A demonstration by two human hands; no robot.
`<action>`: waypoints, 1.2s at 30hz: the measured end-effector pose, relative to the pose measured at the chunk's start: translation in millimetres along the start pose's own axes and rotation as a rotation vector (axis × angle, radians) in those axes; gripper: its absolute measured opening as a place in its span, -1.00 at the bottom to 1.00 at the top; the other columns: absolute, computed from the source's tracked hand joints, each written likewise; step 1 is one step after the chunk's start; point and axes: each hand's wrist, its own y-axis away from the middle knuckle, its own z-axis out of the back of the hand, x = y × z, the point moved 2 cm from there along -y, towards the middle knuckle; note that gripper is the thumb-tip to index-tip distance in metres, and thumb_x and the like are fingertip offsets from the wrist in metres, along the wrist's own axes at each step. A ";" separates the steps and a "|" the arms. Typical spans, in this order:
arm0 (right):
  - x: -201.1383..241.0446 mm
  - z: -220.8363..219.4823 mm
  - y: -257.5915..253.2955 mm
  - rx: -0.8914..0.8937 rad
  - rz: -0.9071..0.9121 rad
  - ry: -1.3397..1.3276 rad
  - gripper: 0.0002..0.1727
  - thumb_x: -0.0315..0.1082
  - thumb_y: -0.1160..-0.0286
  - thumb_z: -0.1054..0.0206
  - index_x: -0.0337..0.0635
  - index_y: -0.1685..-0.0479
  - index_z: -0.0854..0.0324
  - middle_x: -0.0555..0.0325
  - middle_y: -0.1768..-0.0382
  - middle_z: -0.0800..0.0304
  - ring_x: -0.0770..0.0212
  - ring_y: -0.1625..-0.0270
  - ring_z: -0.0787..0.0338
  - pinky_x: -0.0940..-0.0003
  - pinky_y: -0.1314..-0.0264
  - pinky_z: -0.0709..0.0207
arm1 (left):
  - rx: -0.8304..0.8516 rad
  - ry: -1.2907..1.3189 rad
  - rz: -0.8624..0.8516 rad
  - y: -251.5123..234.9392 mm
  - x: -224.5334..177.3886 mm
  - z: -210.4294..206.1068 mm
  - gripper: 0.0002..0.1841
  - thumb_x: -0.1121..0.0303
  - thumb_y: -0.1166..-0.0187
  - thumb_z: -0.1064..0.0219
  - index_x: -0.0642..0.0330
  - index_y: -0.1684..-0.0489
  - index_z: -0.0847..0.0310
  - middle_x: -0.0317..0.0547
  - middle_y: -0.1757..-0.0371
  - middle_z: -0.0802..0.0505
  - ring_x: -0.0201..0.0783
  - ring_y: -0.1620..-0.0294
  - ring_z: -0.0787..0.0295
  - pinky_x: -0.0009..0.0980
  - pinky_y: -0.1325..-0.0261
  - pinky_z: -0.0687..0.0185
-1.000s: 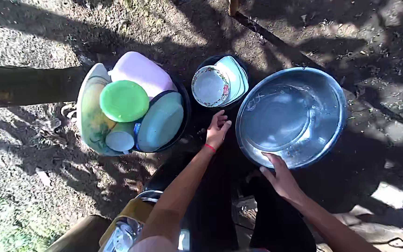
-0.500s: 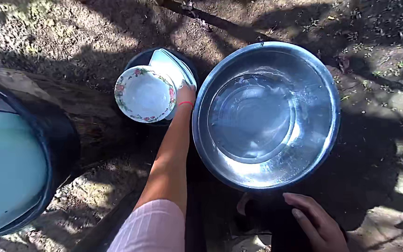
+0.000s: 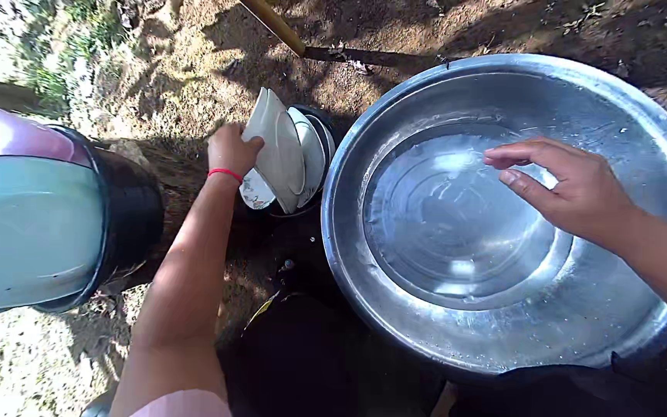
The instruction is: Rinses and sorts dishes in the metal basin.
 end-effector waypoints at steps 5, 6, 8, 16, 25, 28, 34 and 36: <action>-15.7 2.4 -2.3 0.009 -0.063 -0.217 -0.58 -0.22 -0.73 -0.11 -0.30 -0.35 -0.63 -0.05 -0.20 -0.80 0.28 -0.20 -0.80 0.35 -0.34 -0.65 | -0.191 0.170 -0.008 82.6 -2.2 70.9 -0.59 0.32 -0.68 -0.21 0.37 -0.41 -0.54 0.21 -0.12 -0.79 -0.10 -0.03 -0.75 0.02 -0.18 -0.63; -19.4 4.4 -0.8 0.019 -0.126 -0.307 -0.58 -0.22 -0.73 -0.11 -0.30 -0.37 -0.60 0.00 -0.22 -0.79 0.32 -0.19 -0.80 0.37 -0.31 -0.67 | -0.232 0.195 -0.069 103.3 -7.4 84.5 -0.59 0.29 -0.64 -0.24 0.28 -0.39 -0.54 -0.04 -0.05 -0.80 -0.38 0.09 -0.74 -0.25 -0.07 -0.70; -22.1 5.2 1.2 0.061 -0.334 -0.554 -0.60 -0.25 -0.78 -0.04 -0.26 -0.40 -0.54 0.10 -0.18 -0.79 0.35 -0.10 -0.82 0.37 -0.19 -0.73 | -0.238 0.264 -0.288 133.9 -7.3 112.8 -0.56 0.20 -0.60 -0.30 0.11 -0.42 -0.51 -0.41 -0.04 -0.78 -0.68 0.06 -0.74 -0.55 -0.04 -0.74; -90.0 1.7 47.2 0.379 -0.917 -1.321 0.13 0.53 -0.53 0.77 -0.16 -0.69 -0.17 0.04 -0.29 -0.79 0.08 -0.26 -0.83 0.16 -0.20 -0.73 | -0.158 0.057 -0.960 236.4 -145.1 10.6 -0.59 0.32 -0.50 -0.30 0.48 -0.19 -0.61 0.07 0.14 -0.87 -0.40 0.17 -0.80 -0.45 0.03 -0.70; -106.6 -14.8 170.2 0.180 -1.381 -0.516 -0.35 -0.53 -0.71 -0.13 -0.07 -0.81 -0.17 -0.28 -0.39 -0.57 0.05 -0.10 -0.73 0.14 -0.12 -0.64 | 0.295 0.271 -1.734 229.9 -95.6 -289.5 -0.73 0.49 -0.55 -0.25 0.27 -0.11 -0.79 0.04 0.12 -0.95 -0.03 0.22 -0.90 -0.19 0.24 -0.74; -128.8 -60.5 172.6 0.044 -1.187 -0.467 -0.34 -0.59 -0.70 -0.12 -0.08 -0.80 -0.16 -0.32 -0.48 -0.53 -0.04 -0.27 -0.72 0.03 -0.29 -0.60 | 0.626 0.130 -1.681 209.7 -77.0 -324.5 -0.63 0.50 -0.54 -0.33 0.28 -0.33 -0.72 0.18 -0.19 -0.88 0.18 -0.02 -0.88 0.06 0.05 -0.74; -172.7 -131.7 135.2 -0.003 -0.970 -0.187 -0.36 -0.45 -0.77 -0.09 -0.09 -0.83 -0.08 -0.37 -0.53 -0.53 -0.35 -0.42 -0.68 -0.30 -0.41 -0.51 | 0.623 -0.042 -1.509 96.2 -58.1 -377.9 -0.42 0.01 -0.60 -0.33 0.01 -0.59 -0.59 0.19 -0.70 -0.51 0.29 -0.74 -0.33 0.24 -0.74 -0.16; -167.8 -137.5 122.2 -0.035 -0.993 -0.139 -0.41 -0.46 -0.75 -0.13 -0.29 -0.75 -0.13 -0.45 -0.50 -0.51 -0.35 -0.42 -0.66 -0.21 -0.44 -0.51 | 0.475 -0.089 -1.213 63.4 -68.3 -377.2 -0.33 -0.03 -0.70 -0.18 0.10 -0.77 -0.35 0.20 -0.87 -0.21 0.28 -0.88 0.01 0.28 -0.83 0.15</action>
